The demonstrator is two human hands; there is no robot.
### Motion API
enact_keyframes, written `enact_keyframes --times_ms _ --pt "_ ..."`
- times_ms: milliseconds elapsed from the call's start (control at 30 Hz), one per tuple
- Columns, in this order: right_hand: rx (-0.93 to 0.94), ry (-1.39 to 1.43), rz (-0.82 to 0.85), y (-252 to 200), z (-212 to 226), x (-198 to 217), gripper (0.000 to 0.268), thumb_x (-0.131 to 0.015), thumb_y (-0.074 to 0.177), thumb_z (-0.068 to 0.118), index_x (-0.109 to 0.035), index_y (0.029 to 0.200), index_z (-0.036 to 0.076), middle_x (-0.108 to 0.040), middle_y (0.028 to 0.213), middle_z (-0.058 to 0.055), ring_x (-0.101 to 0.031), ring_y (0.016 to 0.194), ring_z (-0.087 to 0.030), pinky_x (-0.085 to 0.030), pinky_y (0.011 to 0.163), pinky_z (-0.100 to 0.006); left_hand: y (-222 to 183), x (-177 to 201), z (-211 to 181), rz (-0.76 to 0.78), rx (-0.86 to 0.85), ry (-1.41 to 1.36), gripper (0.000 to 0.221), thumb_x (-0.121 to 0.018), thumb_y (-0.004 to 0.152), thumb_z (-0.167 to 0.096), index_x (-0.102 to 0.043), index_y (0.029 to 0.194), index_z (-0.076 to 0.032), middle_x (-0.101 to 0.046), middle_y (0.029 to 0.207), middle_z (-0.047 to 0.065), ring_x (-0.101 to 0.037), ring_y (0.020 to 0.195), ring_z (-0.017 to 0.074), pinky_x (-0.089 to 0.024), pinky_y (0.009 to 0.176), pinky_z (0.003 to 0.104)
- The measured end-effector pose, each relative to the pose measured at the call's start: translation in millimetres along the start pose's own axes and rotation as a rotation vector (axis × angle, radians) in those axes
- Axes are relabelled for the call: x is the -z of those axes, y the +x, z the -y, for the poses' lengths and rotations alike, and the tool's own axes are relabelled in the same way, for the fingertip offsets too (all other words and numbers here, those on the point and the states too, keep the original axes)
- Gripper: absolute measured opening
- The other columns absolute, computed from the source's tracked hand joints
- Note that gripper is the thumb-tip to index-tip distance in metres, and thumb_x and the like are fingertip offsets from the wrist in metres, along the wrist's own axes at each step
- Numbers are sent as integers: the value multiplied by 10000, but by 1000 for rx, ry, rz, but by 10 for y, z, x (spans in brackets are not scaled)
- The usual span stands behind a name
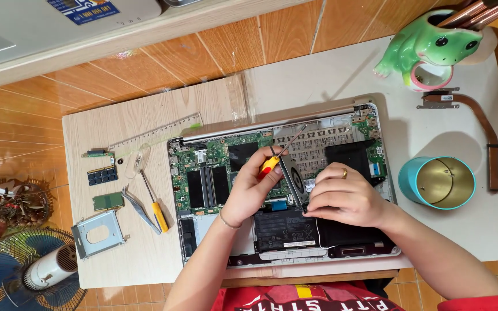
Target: The recorder is disassembling and repairing internal components of a laptop, specifically focusing on the motherboard area.
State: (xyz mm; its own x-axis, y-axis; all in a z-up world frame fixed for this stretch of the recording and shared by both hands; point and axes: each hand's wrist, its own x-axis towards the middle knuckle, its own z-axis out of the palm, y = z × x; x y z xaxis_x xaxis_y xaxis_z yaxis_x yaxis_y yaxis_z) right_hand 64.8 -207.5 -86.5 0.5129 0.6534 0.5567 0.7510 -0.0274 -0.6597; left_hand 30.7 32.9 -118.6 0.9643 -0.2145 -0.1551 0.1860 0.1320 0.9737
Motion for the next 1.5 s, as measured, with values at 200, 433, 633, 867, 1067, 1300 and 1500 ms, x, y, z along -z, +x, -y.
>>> enact_keyframes --times_ms 200,433,633,867,1067,1300,1500 --pt "-39 -4 -49 2 5 14 221 -896 731 114 -700 831 88 -688 842 -22 -663 819 -221 -506 733 -351 23 -67 -84 -28 -1 22 343 -579 1051 -33 -560 1393 -46 -654 1235 37 -628 1021 88 -563 920 269" --pt "-527 255 -396 -297 -264 4 120 -758 847 -52 -680 927 -10 -684 966 -84 -669 909 -175 -550 819 -333 -28 -161 -573 -288 -212 784 407 -610 1052 -229 -576 1421 -60 -732 898 187 -728 790 329 -571 683 384" --pt "-801 574 -628 -350 -473 2 191 -733 874 -36 -676 1056 -25 -723 1095 -104 -709 976 -163 -634 819 -328 -202 -174 -804 -193 -237 996 267 -681 979 -277 -649 1158 -82 -693 742 103 -693 641 286 -533 557 400" --pt "-692 -106 -458 -140 -330 193 258 -800 864 31 -751 1117 29 -746 1065 -85 -711 983 -162 -567 885 -299 -133 -85 -784 -215 -277 1040 230 -718 942 -269 -689 1088 -93 -678 766 94 -687 656 285 -533 562 394" --pt "-639 -208 -335 -131 -349 242 223 -815 844 49 -786 1064 77 -747 999 -86 -711 929 -197 -551 840 -314 87 -34 -494 -245 25 661 259 -558 1042 -276 -634 1111 -38 -775 933 94 -751 746 254 -574 676 349" --pt "-599 106 -376 -255 -374 167 178 -767 887 4 -768 1061 38 -747 1043 -84 -700 1003 -177 -541 915 -300 153 -32 -251 -178 46 417 278 -536 1079 -265 -595 1175 -11 -691 1060 108 -664 822 170 -571 729 331" --pt "-627 60 -408 -170 -341 142 190 -768 884 4 -766 1072 37 -759 1044 -84 -714 982 -162 -556 876 -288 51 -105 -500 -214 39 550 264 -576 1047 -256 -633 1134 -13 -686 819 142 -626 709 223 -523 666 335"
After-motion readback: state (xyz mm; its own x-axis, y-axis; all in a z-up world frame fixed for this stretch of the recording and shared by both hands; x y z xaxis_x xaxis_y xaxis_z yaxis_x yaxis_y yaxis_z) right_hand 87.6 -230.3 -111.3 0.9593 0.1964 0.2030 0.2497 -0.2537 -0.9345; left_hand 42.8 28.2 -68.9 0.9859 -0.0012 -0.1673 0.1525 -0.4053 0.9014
